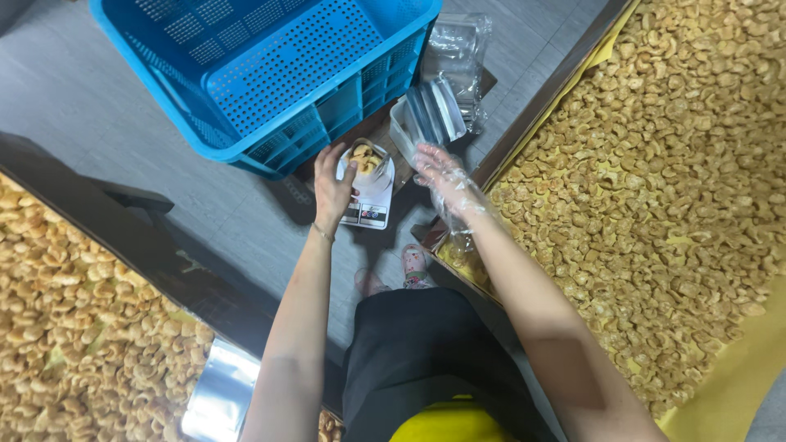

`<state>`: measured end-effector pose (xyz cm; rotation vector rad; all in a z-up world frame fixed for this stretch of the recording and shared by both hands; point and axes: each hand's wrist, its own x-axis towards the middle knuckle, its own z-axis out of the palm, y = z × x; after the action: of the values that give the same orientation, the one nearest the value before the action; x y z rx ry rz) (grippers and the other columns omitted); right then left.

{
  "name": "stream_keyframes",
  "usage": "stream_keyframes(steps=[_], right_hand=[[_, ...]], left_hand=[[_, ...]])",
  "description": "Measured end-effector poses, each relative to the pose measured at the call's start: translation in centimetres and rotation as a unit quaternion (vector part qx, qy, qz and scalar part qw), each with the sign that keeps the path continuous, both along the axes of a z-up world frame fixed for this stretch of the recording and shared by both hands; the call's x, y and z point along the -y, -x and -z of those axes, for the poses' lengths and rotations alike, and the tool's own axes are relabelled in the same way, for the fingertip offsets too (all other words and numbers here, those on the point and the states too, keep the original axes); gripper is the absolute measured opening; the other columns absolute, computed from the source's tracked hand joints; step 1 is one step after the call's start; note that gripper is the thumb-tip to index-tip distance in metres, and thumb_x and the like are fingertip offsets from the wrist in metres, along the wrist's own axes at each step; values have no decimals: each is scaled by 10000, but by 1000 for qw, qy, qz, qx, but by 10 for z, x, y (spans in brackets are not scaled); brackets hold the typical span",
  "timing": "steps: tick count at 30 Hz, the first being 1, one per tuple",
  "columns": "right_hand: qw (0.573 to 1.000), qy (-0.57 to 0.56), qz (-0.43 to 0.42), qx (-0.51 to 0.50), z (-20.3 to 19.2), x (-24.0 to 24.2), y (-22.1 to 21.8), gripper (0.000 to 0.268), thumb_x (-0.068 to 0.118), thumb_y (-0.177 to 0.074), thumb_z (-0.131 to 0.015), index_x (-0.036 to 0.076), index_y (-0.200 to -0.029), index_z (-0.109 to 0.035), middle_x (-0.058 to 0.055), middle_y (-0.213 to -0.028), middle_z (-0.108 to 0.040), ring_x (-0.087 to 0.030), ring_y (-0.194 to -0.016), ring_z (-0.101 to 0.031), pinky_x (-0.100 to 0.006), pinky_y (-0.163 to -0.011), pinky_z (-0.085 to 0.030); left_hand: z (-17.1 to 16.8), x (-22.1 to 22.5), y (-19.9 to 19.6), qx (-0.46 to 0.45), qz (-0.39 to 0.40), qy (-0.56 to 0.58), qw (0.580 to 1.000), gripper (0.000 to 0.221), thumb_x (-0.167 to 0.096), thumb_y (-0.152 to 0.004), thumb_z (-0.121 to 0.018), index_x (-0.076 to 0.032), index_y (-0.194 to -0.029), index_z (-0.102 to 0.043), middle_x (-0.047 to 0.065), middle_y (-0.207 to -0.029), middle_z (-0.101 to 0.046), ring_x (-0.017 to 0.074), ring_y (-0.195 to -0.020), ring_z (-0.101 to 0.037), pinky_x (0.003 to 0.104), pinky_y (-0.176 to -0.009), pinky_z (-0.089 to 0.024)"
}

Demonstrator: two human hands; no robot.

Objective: The person scoops cashews from a large yellow tray into clear plastic bags using a metal scoop. They weigh each filled bag on a digital scale, adjust the contents, and place the sealed bags into a blue basket. The process repeats with multiple bags.

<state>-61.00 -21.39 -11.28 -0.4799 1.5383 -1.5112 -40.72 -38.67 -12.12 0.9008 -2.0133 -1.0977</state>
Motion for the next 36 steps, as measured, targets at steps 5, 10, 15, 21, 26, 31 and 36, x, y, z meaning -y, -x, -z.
stream_keyframes(steps=[5, 10, 15, 21, 26, 31, 36], right_hand=[[999, 29, 8, 35, -15, 8, 12, 503, 97, -956, -690, 106, -1442, -561, -62, -1386, -603, -161, -1214, -595, -337, -940, -554], [999, 16, -9, 34, -13, 22, 24, 498, 124, -965, -669, 128, -1447, -543, -57, -1381, -624, -174, -1177, -625, -336, -923, -558], [998, 23, -41, 28, 0, 38, 26, 513, 107, -951, -669, 136, -1447, -542, -62, -1388, -617, -179, -1190, -618, -349, -921, -559], [997, 15, -74, -16, 3, 50, 10, 452, 137, -987, -648, 164, -1426, -543, -15, -1435, -579, -162, -1266, -585, -327, -908, -544], [997, -1, -70, -43, -10, 54, 5, 455, 162, -983, -604, 174, -1434, -551, -14, -1406, -583, -169, -1251, -592, -309, -882, -566], [998, -13, -45, -37, -14, 41, 8, 425, 223, -1000, -624, 175, -1419, -575, -33, -1365, -616, -168, -1192, -613, -295, -847, -588], [999, -37, -18, 2, -6, 34, 11, 428, 231, -986, -661, 195, -1406, -586, -17, -1347, -624, -140, -1139, -626, -285, -814, -581]], left_hand=[[67, -101, -87, 0, 122, -68, 990, 361, -231, -960, -685, -3, -1238, -655, 230, -1137, -712, 363, -1063, -702, 434, -899, -547], [116, -208, -193, 375, 270, -361, 810, 539, -291, -883, -672, -44, -1352, -572, 224, -1133, -688, 359, -1030, -686, 440, -926, -538], [143, -152, -186, 402, 315, -228, 829, 554, -212, -850, -693, -54, -1365, -564, 235, -1263, -628, 384, -1180, -599, 463, -1021, -494], [59, -2, -47, 26, 82, 2, 996, 533, -201, -857, -721, -29, -1347, -604, 236, -1257, -655, 390, -1168, -640, 435, -967, -543], [-44, 10, 25, -2, 95, -63, 994, 408, -299, -993, -638, -129, -1363, -628, 188, -1307, -653, 323, -1157, -673, 393, -972, -558], [-46, -3, 23, 9, 98, -39, 994, 386, -289, -1000, -640, -104, -1339, -642, 198, -1307, -647, 344, -1213, -635, 419, -1012, -524], [-38, 5, 10, 32, 96, -13, 995, 386, -219, -972, -677, -88, -1332, -633, 209, -1323, -638, 367, -1251, -604, 441, -1068, -488]])
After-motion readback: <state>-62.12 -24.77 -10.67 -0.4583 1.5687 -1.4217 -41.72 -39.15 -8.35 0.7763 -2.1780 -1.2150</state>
